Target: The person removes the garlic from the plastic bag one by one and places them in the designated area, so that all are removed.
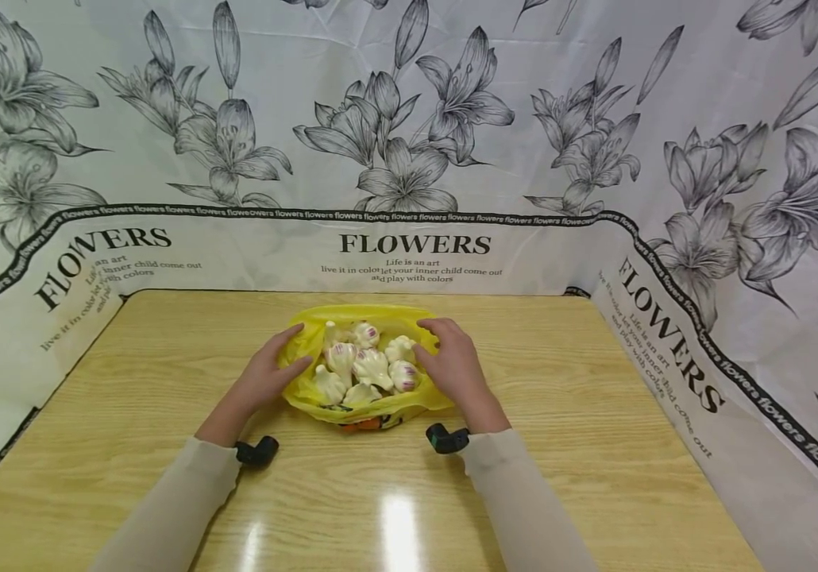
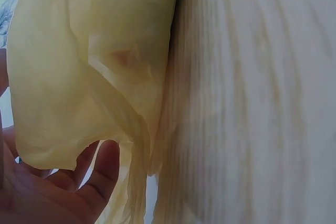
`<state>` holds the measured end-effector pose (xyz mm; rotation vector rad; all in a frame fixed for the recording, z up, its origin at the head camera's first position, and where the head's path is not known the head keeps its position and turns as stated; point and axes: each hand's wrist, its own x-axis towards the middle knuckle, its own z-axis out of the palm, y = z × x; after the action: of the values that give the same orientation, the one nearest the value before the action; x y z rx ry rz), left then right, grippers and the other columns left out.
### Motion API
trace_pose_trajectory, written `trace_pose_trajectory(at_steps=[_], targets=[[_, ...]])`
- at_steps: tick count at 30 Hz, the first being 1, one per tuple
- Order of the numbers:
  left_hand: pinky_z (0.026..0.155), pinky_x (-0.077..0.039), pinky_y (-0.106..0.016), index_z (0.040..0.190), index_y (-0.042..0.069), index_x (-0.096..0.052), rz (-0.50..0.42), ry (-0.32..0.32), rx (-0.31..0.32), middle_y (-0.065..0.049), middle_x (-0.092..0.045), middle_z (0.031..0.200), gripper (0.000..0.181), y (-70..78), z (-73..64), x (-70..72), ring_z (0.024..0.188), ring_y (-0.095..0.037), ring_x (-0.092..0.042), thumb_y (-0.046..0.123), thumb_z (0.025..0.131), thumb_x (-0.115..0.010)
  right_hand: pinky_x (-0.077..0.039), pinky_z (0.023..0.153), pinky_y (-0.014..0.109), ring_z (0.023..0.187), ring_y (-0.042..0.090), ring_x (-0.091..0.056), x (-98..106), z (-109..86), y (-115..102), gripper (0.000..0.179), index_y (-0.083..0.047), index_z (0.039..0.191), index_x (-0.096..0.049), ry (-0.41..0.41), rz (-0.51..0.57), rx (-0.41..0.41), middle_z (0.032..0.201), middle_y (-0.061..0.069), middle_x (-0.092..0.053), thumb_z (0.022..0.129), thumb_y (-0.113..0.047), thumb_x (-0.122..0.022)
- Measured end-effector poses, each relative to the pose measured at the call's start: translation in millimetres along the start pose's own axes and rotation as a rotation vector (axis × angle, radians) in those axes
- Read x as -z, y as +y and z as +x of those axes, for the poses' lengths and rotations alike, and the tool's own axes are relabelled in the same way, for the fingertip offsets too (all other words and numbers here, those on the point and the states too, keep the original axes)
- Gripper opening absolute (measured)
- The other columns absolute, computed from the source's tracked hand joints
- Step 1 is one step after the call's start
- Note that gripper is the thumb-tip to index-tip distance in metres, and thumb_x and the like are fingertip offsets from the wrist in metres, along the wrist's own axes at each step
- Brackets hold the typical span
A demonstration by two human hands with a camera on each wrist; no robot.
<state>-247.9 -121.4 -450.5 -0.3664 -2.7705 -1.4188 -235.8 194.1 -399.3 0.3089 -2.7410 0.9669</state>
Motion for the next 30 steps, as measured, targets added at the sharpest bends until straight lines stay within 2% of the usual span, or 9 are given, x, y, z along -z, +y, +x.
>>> trace_pose_trajectory(at_steps=[4,11,18,30], targets=[[0.116,-0.025,-0.055,0.152,0.016,-0.032,-0.001,-0.004,0.002,-0.017,-0.031,0.155,0.068,0.9,-0.2,0.3,0.144,-0.038,-0.029,0.039,0.095,-0.06,-0.055,0.088,0.043,0.112,0.032,-0.059,-5,3.1,-1,0.04,-0.007,0.127,-0.061,-0.015,-0.002,0.027,0.126,0.012,-0.06,0.09,-0.021,-0.067],[0.116,-0.025,-0.055,0.152,0.017,-0.032,0.002,-0.006,0.015,-0.017,-0.031,0.156,0.068,3.1,-1.1,0.1,0.144,-0.038,-0.028,0.039,0.094,-0.06,-0.054,0.091,0.042,0.11,0.03,-0.061,-13,8.7,-5,0.037,-0.004,0.124,-0.064,-0.057,0.001,0.018,0.122,0.013,-0.063,0.09,-0.019,-0.066],[0.116,-0.026,-0.054,0.152,0.016,-0.032,-0.011,-0.011,0.014,-0.017,-0.032,0.155,0.067,3.0,-1.3,-0.3,0.144,-0.037,-0.029,0.037,0.095,-0.06,-0.057,0.082,0.04,0.104,0.029,-0.063,-20,13.8,-8,0.032,-0.004,0.12,-0.066,-0.098,-0.056,0.024,0.117,0.014,-0.064,0.09,-0.016,-0.066],[0.115,-0.027,-0.055,0.152,0.015,-0.033,0.005,-0.007,-0.01,-0.017,-0.032,0.155,0.066,0.7,-0.7,-1.9,0.144,-0.037,-0.03,0.037,0.096,-0.059,-0.056,0.081,0.039,0.093,0.024,-0.067,-25,18.3,-7,0.021,-0.005,0.108,-0.072,-0.09,-0.125,0.047,0.106,0.011,-0.069,0.09,-0.013,-0.065]])
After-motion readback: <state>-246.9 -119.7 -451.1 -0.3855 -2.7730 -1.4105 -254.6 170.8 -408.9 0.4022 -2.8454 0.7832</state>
